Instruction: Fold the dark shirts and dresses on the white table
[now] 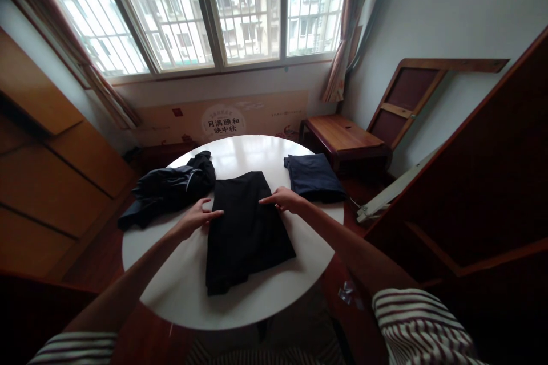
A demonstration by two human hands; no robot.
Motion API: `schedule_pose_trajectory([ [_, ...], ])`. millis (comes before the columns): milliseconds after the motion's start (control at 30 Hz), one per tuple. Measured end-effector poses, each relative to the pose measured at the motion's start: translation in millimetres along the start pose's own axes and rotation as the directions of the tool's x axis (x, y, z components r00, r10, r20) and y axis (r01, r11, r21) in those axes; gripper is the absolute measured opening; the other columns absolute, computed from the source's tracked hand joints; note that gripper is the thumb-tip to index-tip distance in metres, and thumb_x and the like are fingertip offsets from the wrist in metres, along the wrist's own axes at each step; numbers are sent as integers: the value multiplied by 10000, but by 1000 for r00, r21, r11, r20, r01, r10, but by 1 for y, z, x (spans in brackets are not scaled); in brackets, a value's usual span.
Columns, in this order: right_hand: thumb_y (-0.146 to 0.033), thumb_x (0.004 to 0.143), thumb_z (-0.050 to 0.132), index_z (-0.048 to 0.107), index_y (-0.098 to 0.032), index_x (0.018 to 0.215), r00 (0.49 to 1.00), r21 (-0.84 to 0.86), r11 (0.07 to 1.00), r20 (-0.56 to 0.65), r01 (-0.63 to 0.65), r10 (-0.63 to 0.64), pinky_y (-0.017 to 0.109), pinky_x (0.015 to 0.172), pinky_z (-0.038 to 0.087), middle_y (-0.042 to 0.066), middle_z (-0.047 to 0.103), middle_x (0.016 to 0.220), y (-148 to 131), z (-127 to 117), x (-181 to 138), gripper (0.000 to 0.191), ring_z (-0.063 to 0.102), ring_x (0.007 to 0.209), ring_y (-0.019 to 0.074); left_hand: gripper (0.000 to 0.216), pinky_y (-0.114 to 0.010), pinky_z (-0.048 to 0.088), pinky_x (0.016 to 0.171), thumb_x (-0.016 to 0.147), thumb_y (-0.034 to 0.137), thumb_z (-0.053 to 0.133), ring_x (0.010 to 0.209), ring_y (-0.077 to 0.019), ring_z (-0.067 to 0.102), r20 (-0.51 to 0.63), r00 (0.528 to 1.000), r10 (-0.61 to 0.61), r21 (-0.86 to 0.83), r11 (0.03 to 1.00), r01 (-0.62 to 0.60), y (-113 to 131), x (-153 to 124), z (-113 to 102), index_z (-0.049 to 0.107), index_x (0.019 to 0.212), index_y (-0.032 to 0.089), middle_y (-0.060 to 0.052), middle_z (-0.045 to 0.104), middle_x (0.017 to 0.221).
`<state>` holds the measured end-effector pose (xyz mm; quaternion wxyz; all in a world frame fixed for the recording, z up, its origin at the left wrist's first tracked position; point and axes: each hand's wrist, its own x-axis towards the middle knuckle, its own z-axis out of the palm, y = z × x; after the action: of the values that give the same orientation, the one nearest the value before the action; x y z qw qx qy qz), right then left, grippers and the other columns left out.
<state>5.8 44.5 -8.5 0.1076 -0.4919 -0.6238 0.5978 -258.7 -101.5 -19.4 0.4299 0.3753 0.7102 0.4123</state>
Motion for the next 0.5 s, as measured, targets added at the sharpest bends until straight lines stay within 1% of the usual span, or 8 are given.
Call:
schedule_pose_trajectory([
  [67,-352,561,910,615,-135,653,997,32,998,65,47,-49,181,444,423,3,597,565,0,3,-1,378,558,519,99,973,-255,513,604,693,421,839,677,-163,645,41,996,85,-15,996,-84,-1,-2,1,289,1453,161,-69,657,906],
  [133,-328,592,892,664,-133,786,986,103,988,108,114,-125,203,544,498,36,682,705,1,6,-5,357,642,639,138,942,-257,519,615,733,466,794,685,-159,648,70,986,154,8,988,-154,-3,-7,1,274,1475,210,-56,655,918],
  [233,-308,631,866,649,-162,983,972,226,961,132,161,-194,261,656,560,42,718,828,4,13,-11,439,688,729,175,1024,-264,519,622,736,476,788,647,-160,639,123,979,163,20,986,-167,-4,-11,1,192,1521,198,-13,647,797],
  [300,-282,616,871,604,-185,1036,962,302,937,147,177,-229,289,691,577,36,718,874,5,18,-13,507,697,749,184,1046,-267,517,604,732,471,792,603,-158,621,169,969,179,-14,984,-179,-3,-11,3,182,1527,171,26,612,689],
  [333,-269,603,876,579,-195,1038,959,332,923,136,192,-249,291,694,580,28,714,879,6,20,-14,532,698,752,182,1020,-263,516,592,740,475,782,591,-156,613,188,962,200,-38,980,-197,-2,-12,4,203,1522,169,37,597,660],
  [400,-269,586,881,526,-214,1018,960,366,900,58,236,-275,276,650,575,-3,697,832,8,23,-20,562,689,712,170,914,-247,512,567,772,495,742,592,-153,610,184,949,257,-80,966,-246,2,-19,6,276,1493,183,35,596,662],
  [467,-327,610,866,471,-235,1011,952,385,877,-11,287,-307,261,582,556,-34,667,765,9,24,-35,570,669,649,159,803,-238,522,581,820,504,690,634,-154,632,124,942,311,-130,946,-296,6,-34,4,317,1465,204,16,627,717],
  [500,-365,636,850,450,-245,1018,939,392,861,-29,325,-342,261,567,550,-40,657,752,9,23,-47,566,663,636,159,764,-242,535,605,841,497,670,668,-158,648,91,938,333,-156,935,-317,9,-46,1,320,1458,213,4,646,756],
])
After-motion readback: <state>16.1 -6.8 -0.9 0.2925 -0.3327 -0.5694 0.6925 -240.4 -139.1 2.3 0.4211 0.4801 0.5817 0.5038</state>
